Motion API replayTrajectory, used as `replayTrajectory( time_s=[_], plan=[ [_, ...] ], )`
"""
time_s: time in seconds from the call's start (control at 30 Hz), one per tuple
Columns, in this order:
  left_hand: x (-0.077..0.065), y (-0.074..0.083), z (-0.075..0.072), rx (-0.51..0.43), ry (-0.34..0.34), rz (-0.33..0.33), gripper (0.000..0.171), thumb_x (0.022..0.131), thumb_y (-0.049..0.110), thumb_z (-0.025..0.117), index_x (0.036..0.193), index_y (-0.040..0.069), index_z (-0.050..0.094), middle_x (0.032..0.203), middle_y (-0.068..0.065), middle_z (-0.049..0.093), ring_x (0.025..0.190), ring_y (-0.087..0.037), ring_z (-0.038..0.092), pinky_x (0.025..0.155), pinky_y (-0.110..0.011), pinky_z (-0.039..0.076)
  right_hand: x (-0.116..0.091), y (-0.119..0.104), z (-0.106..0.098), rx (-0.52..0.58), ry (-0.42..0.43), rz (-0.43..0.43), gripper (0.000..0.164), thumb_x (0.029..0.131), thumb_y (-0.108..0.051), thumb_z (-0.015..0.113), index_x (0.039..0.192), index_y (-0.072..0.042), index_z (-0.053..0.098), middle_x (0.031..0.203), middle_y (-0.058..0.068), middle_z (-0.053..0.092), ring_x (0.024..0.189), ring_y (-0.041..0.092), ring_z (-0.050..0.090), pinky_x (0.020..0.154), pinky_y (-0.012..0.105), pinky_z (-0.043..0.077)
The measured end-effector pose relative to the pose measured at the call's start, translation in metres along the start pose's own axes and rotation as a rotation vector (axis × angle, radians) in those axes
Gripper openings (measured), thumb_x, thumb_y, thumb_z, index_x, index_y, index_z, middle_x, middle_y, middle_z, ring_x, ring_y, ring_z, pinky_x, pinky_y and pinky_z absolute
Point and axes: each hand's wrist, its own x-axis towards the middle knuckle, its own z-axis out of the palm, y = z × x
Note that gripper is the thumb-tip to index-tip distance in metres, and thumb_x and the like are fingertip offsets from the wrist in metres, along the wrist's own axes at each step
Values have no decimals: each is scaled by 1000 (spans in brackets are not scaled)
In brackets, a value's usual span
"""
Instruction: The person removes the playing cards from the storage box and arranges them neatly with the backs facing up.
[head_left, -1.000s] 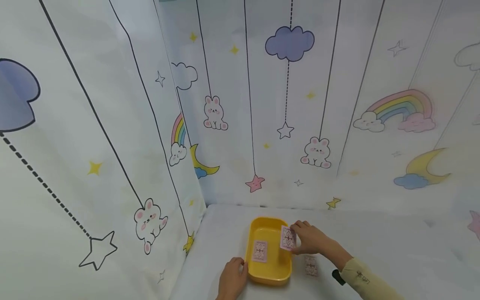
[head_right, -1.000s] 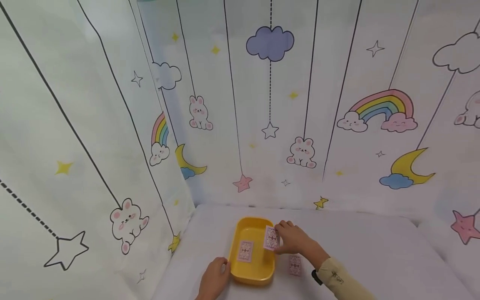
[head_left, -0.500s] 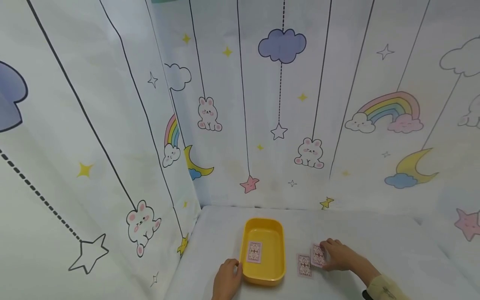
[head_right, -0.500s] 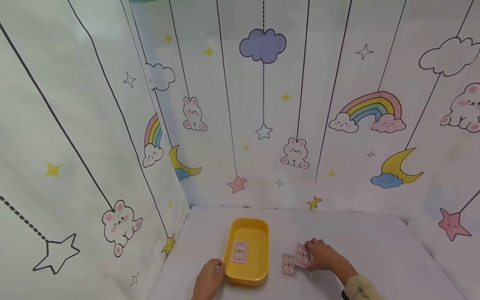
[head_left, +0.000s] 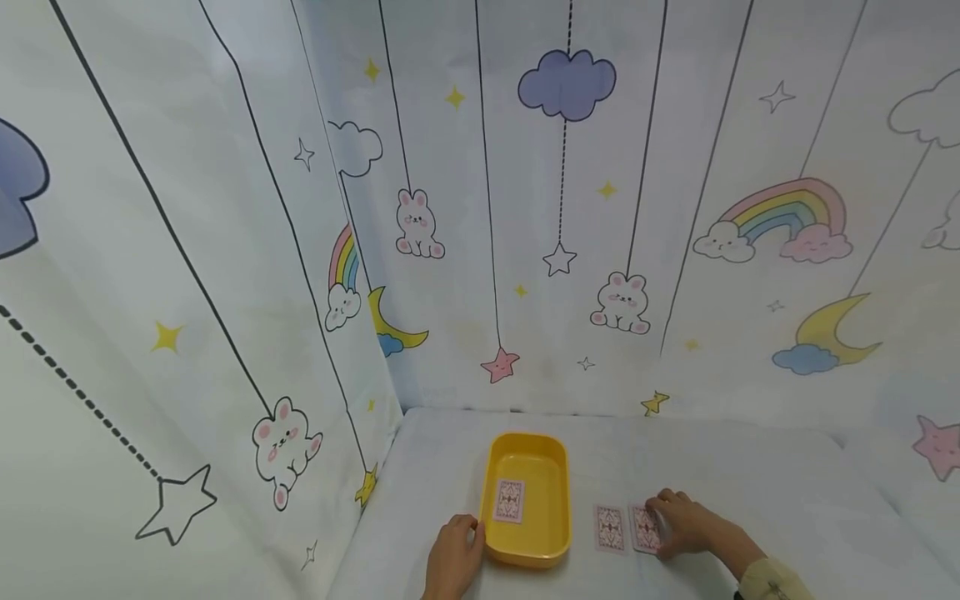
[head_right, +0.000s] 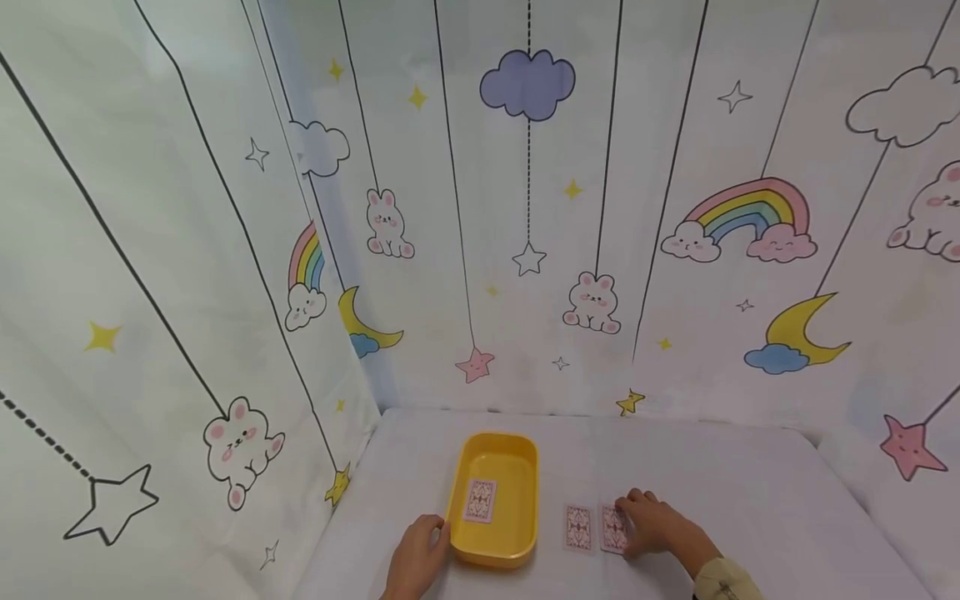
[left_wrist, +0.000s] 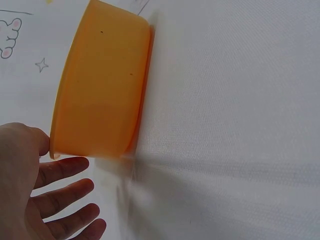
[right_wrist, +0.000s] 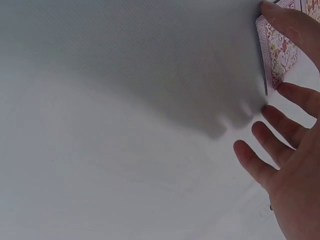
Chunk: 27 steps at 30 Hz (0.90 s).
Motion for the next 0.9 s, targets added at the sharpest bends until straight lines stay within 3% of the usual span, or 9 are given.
replayTrajectory(
  time_s=[0.37,0.67,0.9],
  plan=[
    [2,0,2,-8,-9,-40,16,95,29,65,89,15,69,105,-4,71,94,-22,67,84,-45,57,-5,0,6,-7,20,-18,72,65,-36,93,125,-10,61,124,10,56,115,38,55,100,66,45],
    [2,1,3,-6,-18,-56,16,95,29,65,89,15,69,103,-4,71,93,-22,67,84,-45,57,-4,-3,8,-12,-6,33,75,65,-39,93,127,-11,62,126,10,56,117,38,54,100,67,45],
    [3,2,2,-13,-25,-63,15,96,29,65,89,15,69,105,-4,71,95,-22,67,87,-46,57,-9,-9,2,-26,-9,8,77,66,-37,92,128,-6,60,127,14,56,119,43,53,100,69,43]
  ],
)
